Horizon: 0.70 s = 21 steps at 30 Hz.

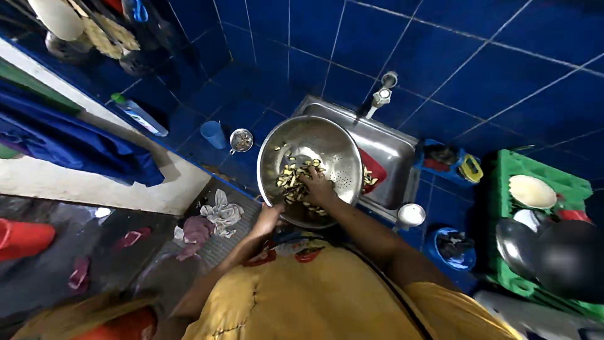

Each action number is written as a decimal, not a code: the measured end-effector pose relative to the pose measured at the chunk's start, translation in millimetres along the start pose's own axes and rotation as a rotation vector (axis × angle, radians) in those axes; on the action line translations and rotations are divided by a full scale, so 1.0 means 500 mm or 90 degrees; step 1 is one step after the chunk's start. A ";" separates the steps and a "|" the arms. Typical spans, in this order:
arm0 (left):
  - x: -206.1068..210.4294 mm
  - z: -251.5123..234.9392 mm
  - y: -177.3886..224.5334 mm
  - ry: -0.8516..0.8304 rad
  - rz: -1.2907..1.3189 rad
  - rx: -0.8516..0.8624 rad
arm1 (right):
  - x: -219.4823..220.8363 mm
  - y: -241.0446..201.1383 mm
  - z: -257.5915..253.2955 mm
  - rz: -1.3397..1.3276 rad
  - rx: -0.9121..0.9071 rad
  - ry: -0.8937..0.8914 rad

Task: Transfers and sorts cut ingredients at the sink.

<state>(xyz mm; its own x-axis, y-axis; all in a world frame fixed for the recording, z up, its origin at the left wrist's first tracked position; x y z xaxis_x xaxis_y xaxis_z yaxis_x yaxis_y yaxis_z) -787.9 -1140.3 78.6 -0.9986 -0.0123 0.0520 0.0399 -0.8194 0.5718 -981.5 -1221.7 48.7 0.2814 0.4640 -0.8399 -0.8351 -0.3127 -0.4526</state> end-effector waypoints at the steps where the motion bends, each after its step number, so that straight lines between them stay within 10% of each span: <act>1: 0.004 -0.001 -0.007 0.005 0.020 -0.001 | 0.005 0.005 -0.001 -0.003 -0.011 0.016; 7: 0.031 0.013 -0.029 0.035 0.140 -0.028 | -0.011 0.044 -0.015 -0.125 0.039 0.064; 14: 0.056 0.028 -0.040 0.049 0.241 -0.047 | -0.108 0.110 0.066 -0.682 0.061 0.282; 21: 0.065 0.042 -0.045 0.127 0.297 -0.041 | -0.191 0.325 0.139 -0.687 0.125 0.552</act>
Point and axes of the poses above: each hand's wrist, its own z-axis away from the middle knuckle, its own x-axis out of the palm, y = z × x, the point moved 2 cm from there along -z, towards the middle knuckle, and after that the axes turned 15 degrees about -x, right-handed, at the moved point
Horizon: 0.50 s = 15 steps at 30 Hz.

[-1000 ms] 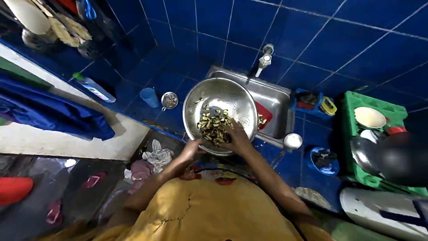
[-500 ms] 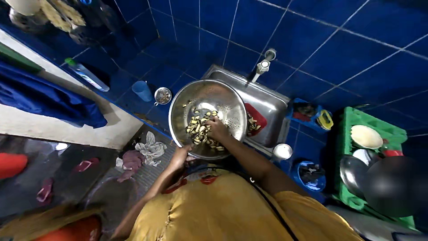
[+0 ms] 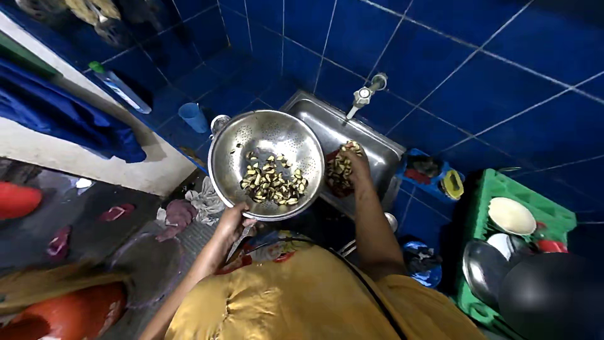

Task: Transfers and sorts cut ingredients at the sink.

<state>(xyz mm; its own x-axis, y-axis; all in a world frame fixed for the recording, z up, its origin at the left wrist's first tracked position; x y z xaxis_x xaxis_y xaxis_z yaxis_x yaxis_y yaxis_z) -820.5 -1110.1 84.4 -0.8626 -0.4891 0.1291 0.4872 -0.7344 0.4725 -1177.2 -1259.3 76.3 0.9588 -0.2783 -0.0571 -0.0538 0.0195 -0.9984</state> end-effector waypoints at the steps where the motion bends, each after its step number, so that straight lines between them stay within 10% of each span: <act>1: 0.001 0.003 -0.001 0.007 0.000 0.002 | -0.021 0.044 -0.018 0.054 -0.017 0.016; 8: 0.015 0.016 -0.012 0.013 -0.014 0.038 | -0.064 0.131 -0.044 0.461 0.087 -0.271; 15: 0.018 0.017 -0.023 0.017 -0.030 0.057 | 0.059 -0.047 0.020 0.413 -0.257 -0.144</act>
Point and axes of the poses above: each hand's wrist, its own z-axis away from the middle knuckle, its own x-axis out of the palm, y = z × x, the point moved 2 cm from there along -z, towards the middle knuckle, and after that the axes turned 15 degrees about -x, right-handed, at the moved point
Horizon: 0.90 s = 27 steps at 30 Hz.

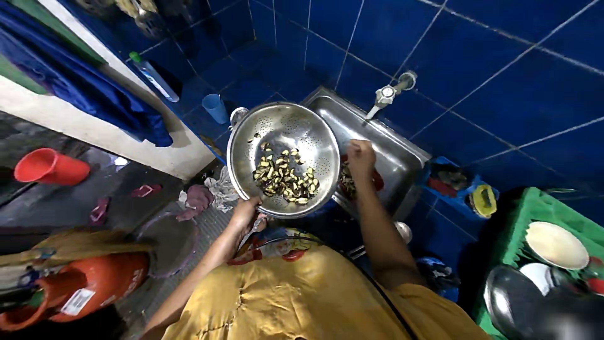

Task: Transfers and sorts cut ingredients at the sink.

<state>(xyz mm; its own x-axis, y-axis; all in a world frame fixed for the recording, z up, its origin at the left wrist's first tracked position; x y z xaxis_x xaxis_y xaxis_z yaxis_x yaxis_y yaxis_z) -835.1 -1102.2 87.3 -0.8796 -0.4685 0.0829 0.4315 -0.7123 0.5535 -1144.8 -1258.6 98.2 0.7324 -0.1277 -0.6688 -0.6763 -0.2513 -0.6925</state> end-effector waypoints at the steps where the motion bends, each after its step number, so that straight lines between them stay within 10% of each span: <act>1: 0.002 0.003 -0.002 0.001 -0.007 0.004 | 0.026 -0.041 0.005 -0.048 -0.037 -0.042; 9: 0.016 0.019 0.011 0.030 -0.116 0.042 | 0.333 -0.207 0.025 -0.051 -0.246 -0.392; 15: 0.013 0.004 0.002 0.025 -0.020 0.020 | 0.296 -0.143 0.068 0.097 -0.334 -0.614; 27: 0.033 0.030 -0.017 0.050 -0.071 0.020 | 0.271 -0.123 0.107 0.099 -0.111 -0.502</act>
Point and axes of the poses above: each hand's wrist, its own z-axis away from the middle knuckle, its own x-axis out of the palm, y = z × x, the point moved 2 cm from there along -z, towards the middle knuckle, and after that the axes turned 15 degrees about -x, right-handed, at the moved point
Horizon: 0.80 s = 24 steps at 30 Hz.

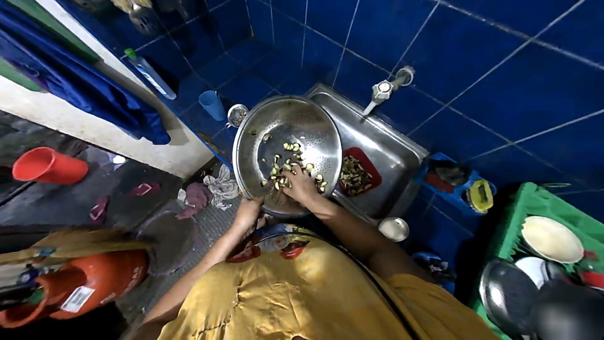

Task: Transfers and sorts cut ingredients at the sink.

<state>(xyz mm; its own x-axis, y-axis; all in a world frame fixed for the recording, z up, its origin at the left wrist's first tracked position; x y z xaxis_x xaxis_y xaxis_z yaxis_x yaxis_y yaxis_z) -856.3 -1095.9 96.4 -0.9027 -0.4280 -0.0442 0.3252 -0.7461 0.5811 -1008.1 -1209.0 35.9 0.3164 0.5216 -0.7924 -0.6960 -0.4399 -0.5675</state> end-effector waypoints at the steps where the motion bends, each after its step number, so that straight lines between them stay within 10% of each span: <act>1: 0.001 0.001 0.001 -0.001 -0.002 -0.002 | -0.007 0.001 -0.007 -0.016 0.004 0.003; 14: -0.004 -0.016 -0.007 -0.025 0.082 -0.014 | -0.168 0.117 0.098 -0.780 0.116 0.345; 20: -0.006 -0.016 -0.004 -0.021 0.082 -0.017 | -0.202 0.333 0.120 -0.521 0.219 0.529; 24: -0.006 -0.016 -0.005 -0.024 0.083 -0.016 | -0.165 0.415 0.149 -0.297 0.287 0.321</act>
<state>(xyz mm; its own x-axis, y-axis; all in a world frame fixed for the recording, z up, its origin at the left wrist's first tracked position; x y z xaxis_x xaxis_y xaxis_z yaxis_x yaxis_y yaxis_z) -852.0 -1096.6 88.7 -0.8626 -0.5021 0.0613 0.4465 -0.6989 0.5587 -1226.6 -1288.8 0.0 0.8141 0.1393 -0.5638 -0.5795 0.1326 -0.8041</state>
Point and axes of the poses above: each hand's wrist, its own z-axis away from the middle knuckle, its own x-axis out of the palm, y = z × x, the point moved 2 cm from there along -z, towards the middle knuckle, and after that the axes turned 15 degrees about -x, right-handed, at the moved point
